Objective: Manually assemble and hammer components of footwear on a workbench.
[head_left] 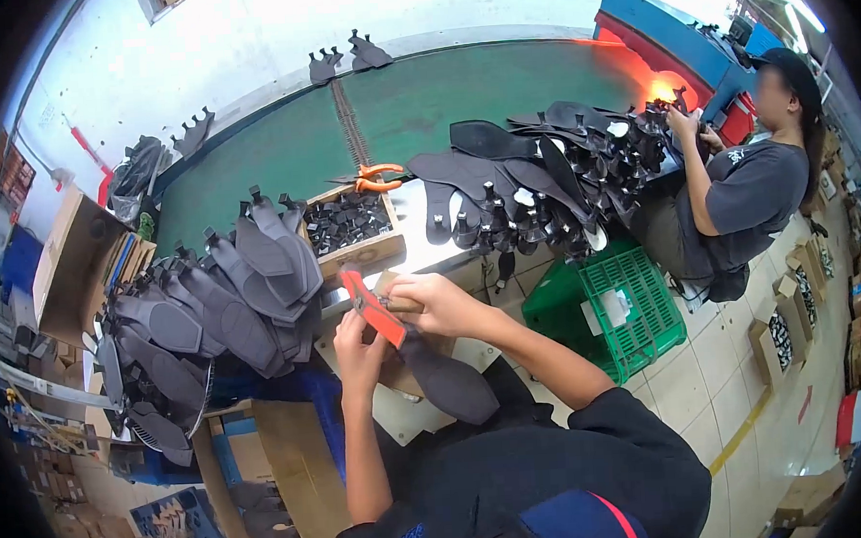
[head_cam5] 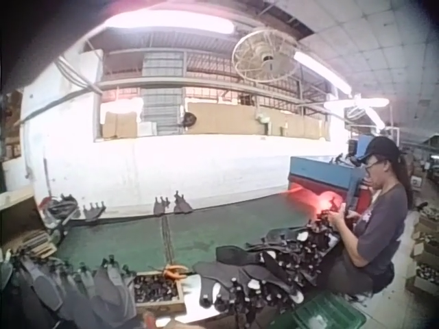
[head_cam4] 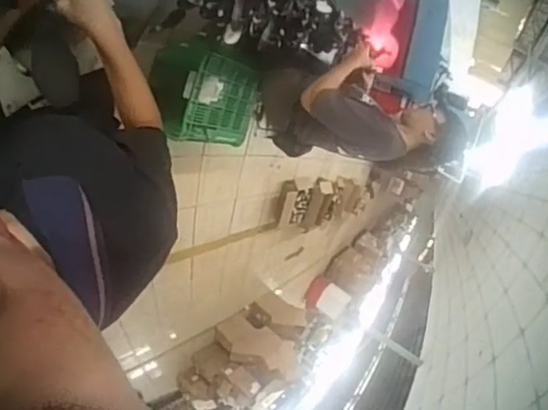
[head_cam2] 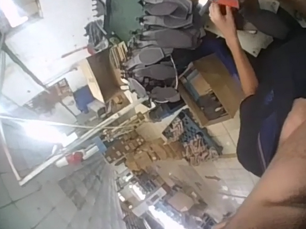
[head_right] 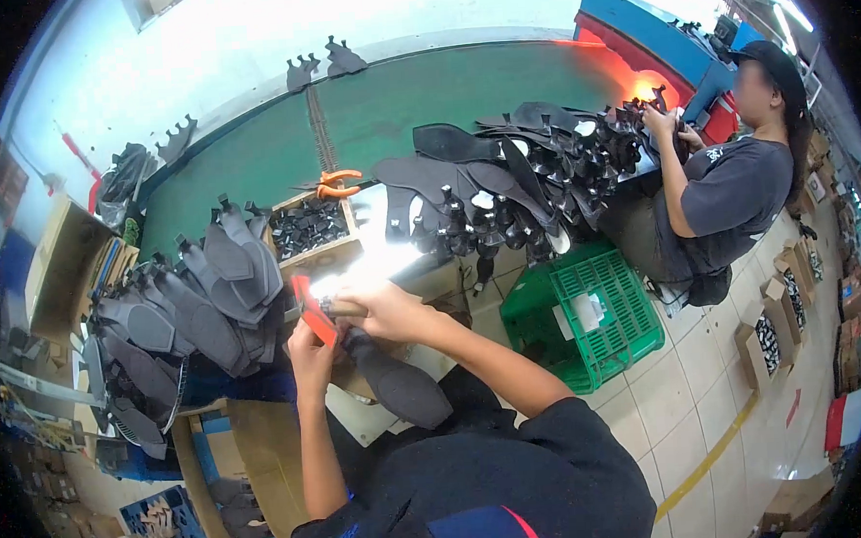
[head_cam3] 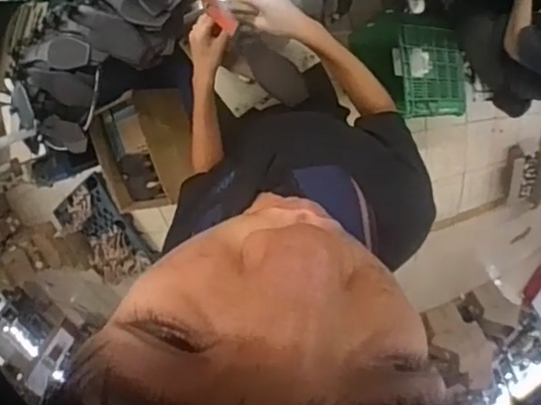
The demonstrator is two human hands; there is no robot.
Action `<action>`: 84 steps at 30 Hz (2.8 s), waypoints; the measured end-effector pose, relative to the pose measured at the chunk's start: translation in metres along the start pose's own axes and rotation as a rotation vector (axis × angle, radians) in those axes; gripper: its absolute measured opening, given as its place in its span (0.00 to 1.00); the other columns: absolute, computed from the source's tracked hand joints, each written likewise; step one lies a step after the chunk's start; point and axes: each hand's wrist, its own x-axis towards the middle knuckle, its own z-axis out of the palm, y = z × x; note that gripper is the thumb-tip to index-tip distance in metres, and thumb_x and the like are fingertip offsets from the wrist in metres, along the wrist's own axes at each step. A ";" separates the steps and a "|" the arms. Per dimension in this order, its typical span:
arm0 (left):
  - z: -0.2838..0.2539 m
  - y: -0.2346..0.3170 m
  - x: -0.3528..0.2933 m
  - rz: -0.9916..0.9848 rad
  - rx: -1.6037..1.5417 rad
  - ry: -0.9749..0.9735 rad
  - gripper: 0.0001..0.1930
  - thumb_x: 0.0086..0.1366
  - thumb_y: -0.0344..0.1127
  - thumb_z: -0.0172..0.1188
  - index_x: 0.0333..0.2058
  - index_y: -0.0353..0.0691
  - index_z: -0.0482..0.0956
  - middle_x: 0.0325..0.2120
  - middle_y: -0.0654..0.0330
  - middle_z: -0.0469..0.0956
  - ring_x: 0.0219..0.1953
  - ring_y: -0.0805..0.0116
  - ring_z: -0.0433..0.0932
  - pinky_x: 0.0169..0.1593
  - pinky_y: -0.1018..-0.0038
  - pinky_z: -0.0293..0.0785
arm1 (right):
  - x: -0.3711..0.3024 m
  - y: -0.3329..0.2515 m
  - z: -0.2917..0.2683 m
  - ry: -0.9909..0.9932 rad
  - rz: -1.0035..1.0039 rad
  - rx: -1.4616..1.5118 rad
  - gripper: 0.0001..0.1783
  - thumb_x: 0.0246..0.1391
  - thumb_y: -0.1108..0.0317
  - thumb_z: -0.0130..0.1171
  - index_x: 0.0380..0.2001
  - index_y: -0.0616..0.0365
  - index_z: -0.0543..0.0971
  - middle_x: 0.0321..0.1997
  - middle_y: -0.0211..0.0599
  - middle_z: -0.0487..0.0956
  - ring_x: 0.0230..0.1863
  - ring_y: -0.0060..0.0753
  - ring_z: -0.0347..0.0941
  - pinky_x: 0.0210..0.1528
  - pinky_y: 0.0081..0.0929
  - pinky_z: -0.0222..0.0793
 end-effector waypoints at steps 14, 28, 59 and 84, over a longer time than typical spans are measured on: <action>-0.009 0.011 0.007 -0.040 -0.156 -0.024 0.13 0.52 0.31 0.71 0.37 0.34 0.84 0.30 0.56 0.82 0.31 0.67 0.79 0.37 0.73 0.75 | -0.012 -0.087 -0.030 0.193 0.201 0.004 0.14 0.66 0.68 0.51 0.48 0.67 0.74 0.29 0.41 0.78 0.29 0.28 0.74 0.33 0.27 0.70; -0.011 -0.004 -0.010 -0.104 -0.103 -0.146 0.38 0.55 0.42 0.71 0.60 0.31 0.65 0.43 0.56 0.83 0.52 0.64 0.77 0.59 0.62 0.63 | -0.050 -0.134 -0.025 0.233 0.054 -0.400 0.15 0.64 0.72 0.52 0.52 0.67 0.69 0.29 0.52 0.77 0.27 0.51 0.76 0.30 0.31 0.70; -0.064 0.124 -0.091 -0.285 -0.919 -0.466 0.11 0.67 0.34 0.61 0.41 0.32 0.85 0.30 0.57 0.85 0.33 0.78 0.80 0.39 0.77 0.73 | -0.019 -0.102 -0.043 -0.477 -0.055 0.072 0.20 0.54 0.62 0.65 0.47 0.63 0.81 0.47 0.45 0.80 0.48 0.44 0.78 0.49 0.35 0.73; -0.067 0.131 -0.105 -0.373 -1.183 -0.793 0.13 0.65 0.40 0.63 0.37 0.34 0.86 0.23 0.62 0.82 0.25 0.82 0.74 0.31 0.81 0.68 | -0.021 -0.126 -0.038 -0.752 -0.302 0.303 0.20 0.52 0.57 0.69 0.30 0.67 0.79 0.26 0.42 0.77 0.24 0.41 0.73 0.24 0.32 0.68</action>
